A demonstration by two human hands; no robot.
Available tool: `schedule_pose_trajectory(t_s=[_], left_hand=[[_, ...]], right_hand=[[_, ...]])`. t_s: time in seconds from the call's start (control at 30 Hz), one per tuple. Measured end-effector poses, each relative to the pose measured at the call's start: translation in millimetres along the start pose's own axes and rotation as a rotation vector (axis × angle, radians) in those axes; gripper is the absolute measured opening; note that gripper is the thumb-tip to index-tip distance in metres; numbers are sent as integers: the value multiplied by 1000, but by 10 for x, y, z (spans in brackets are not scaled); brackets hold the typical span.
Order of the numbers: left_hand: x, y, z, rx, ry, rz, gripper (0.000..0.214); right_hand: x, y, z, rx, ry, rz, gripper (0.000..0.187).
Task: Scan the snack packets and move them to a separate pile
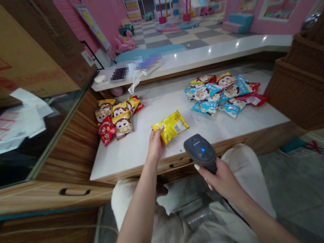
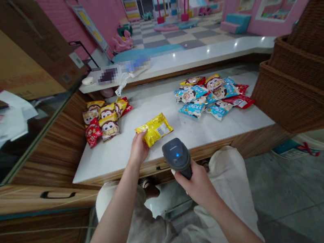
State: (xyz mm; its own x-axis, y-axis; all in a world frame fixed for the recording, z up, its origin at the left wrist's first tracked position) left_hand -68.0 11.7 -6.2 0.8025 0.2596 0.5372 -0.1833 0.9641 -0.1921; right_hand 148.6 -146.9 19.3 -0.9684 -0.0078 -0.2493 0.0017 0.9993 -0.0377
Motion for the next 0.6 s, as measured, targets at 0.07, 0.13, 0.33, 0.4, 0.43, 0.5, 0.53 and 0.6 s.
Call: schedule_pose_trajectory(t_s=[0.07,0.13,0.33,0.4,0.43,0.5,0.53,0.6], left_hand=[[-2,1,-6,-2,-5,4,35],[-6,4,-12,-1,-11,8,35],[-3,15,-13,-6,-22,-15,36],[0,17,-11,-5,-32,-11,36],[1,18,-10,-4,-34,-5,36],[2,18,-9,-3,-34,9,36],[3,17,-8,-5,-32,12,36],[7,12,-7,-7,-25,9,38]], right_hand=[[5,4,-2,11,1,-4,26],[10,6,-4,17,4,-5,26],[8,4,-28,-5,7,-3,27],[7,2,-27,-16,-2,-1,26],[8,2,-22,-18,-6,-2,26],[14,2,-5,-16,-10,-2,27],[18,2,5,-12,-11,-1,27],[24,1,24,-6,-11,1,27]])
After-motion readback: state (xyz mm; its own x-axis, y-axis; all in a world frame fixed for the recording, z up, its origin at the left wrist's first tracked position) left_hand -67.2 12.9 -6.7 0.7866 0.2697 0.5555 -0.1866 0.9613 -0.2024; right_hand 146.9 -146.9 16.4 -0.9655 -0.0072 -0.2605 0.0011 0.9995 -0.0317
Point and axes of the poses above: each hand's wrist, its own y-axis towards the middle knuckle, its own x-axis out of the palm, z = x × y, the point moved 1 cm from there along y, towards the middle knuckle, and after that the axes turned 1 degree about z, right-handed, at the moved point
